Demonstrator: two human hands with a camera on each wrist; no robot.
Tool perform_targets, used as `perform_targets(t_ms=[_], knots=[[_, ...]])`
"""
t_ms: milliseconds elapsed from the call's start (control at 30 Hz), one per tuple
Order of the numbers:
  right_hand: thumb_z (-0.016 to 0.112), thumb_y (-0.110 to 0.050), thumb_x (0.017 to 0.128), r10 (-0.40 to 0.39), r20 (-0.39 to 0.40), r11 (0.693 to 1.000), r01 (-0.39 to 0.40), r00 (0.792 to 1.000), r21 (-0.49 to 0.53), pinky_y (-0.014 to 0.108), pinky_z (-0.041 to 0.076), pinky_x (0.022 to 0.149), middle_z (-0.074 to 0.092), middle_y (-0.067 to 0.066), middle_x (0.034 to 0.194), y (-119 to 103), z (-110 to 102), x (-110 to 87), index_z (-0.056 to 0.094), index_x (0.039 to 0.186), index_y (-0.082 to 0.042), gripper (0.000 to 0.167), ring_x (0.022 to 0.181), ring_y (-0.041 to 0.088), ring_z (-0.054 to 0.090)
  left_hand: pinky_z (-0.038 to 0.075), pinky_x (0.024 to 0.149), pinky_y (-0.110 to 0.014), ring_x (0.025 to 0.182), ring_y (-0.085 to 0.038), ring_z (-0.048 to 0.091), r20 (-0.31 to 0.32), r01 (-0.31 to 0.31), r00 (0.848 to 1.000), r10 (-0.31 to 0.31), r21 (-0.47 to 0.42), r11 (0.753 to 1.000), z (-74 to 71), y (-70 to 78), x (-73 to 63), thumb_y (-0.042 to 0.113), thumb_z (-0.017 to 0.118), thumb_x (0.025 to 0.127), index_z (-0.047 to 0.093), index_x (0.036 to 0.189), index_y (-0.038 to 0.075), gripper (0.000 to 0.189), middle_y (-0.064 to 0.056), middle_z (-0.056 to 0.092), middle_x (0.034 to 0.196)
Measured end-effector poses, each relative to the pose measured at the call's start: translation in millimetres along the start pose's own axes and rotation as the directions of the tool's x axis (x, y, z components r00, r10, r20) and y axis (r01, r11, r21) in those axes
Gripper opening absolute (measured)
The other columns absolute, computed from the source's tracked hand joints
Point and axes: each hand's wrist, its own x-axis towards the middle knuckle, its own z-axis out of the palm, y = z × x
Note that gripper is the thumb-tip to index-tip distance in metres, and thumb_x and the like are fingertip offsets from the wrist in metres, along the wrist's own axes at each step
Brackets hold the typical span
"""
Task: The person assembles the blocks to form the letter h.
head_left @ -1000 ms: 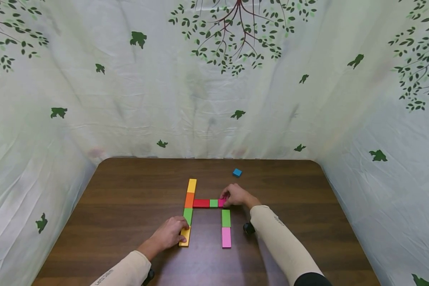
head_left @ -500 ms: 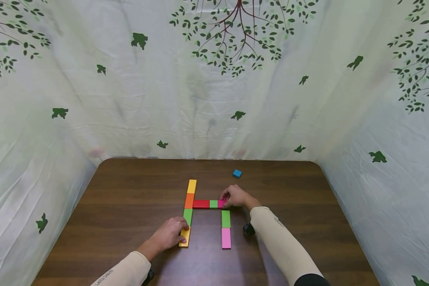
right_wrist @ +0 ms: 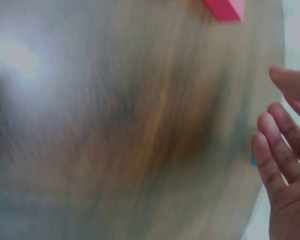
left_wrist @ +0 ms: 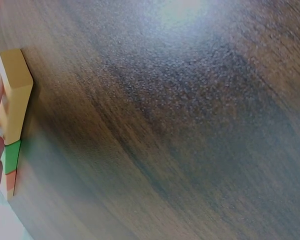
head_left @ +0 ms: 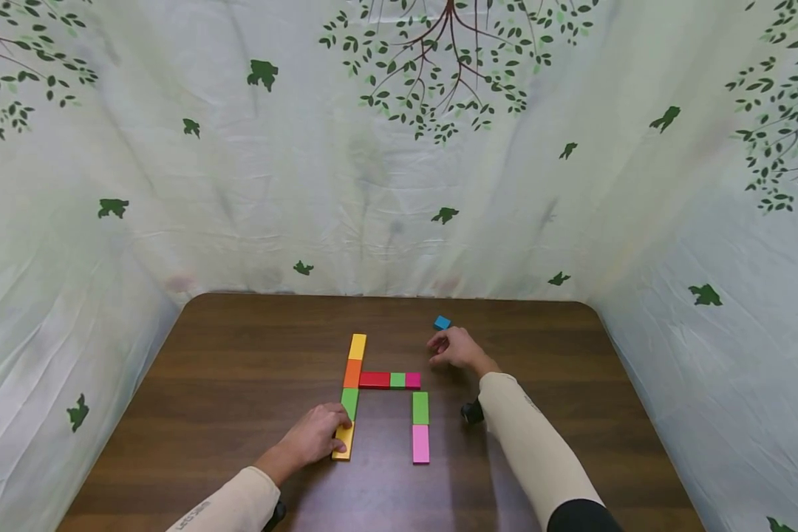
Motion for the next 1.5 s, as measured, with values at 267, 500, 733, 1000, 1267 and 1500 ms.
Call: perform_targets(t_ms=[267,500,733,1000,1267,1500], knots=[[0.079,-0.011,0.079,0.045,-0.098,0.998,-0.049,0.994,-0.035,0.040,0.051,0.085,0.065,0.011,0.106,18.3,-15.9,13.8,0.068,0.109,-0.001,0.033,0.097,0.026,0.060,0.052,0.078,-0.039,0.084,-0.022,0.062,0.009,0.006,1.000,-0.006,-0.002,1.000,-1.1,0.1,-2.7,0.019,0.086,0.069,0.070,0.087,0.003,0.029,-0.002,0.063,0.087],[0.077,-0.008,0.081,0.044,-0.147,0.997,-0.054,0.988,-0.060,0.045,0.047,0.091,0.057,0.018,0.117,20.7,-20.4,23.5,0.062,0.118,0.002,0.042,0.106,0.032,0.055,0.052,0.077,-0.037,0.085,-0.020,0.061,0.003,0.005,1.000,-0.005,-0.004,1.000,-0.7,-0.3,-2.2,0.018,0.086,0.070,0.070,0.087,0.004,0.027,-0.001,0.063,0.088],[0.077,-0.008,0.081,0.066,-0.164,0.995,-0.077,0.984,-0.061,0.046,0.044,0.095,0.053,0.020,0.120,23.4,-18.0,30.7,0.060,0.121,0.003,0.045,0.110,0.034,0.051,0.052,0.080,-0.037,0.086,-0.020,0.061,0.029,0.024,0.999,-0.023,-0.007,1.000,-0.9,1.1,-0.4,0.019,0.086,0.070,0.071,0.087,0.005,0.027,-0.001,0.064,0.090],[0.073,-0.008,0.085,0.054,-0.110,0.987,-0.070,0.992,-0.143,0.046,0.044,0.097,0.055,0.020,0.119,25.6,-11.1,45.4,0.057,0.126,0.003,0.045,0.110,0.033,0.053,0.052,0.079,-0.036,0.086,-0.020,0.061,0.038,0.048,0.998,-0.048,-0.012,0.999,-0.9,1.2,-1.1,0.019,0.086,0.070,0.071,0.088,0.005,0.028,-0.001,0.064,0.090],[0.066,0.000,0.086,0.059,-0.081,0.983,-0.072,0.995,-0.169,0.044,0.045,0.095,0.057,0.018,0.117,26.4,-12.5,44.2,0.060,0.122,0.002,0.037,0.108,0.031,0.053,0.052,0.079,-0.036,0.085,-0.020,0.061,0.047,0.039,0.998,-0.039,-0.010,0.999,-0.9,2.0,-0.3,0.019,0.086,0.070,0.071,0.088,0.004,0.028,-0.001,0.064,0.090],[0.068,-0.001,0.085,0.068,-0.029,0.979,-0.073,0.997,-0.191,0.042,0.048,0.090,0.061,0.014,0.113,22.3,-15.4,42.2,0.065,0.116,-0.001,0.032,0.103,0.028,0.055,0.052,0.078,-0.036,0.084,-0.020,0.061,0.022,0.016,1.000,-0.016,-0.001,1.000,-1.4,0.8,-0.7,0.019,0.086,0.070,0.070,0.088,0.004,0.028,-0.002,0.063,0.088]])
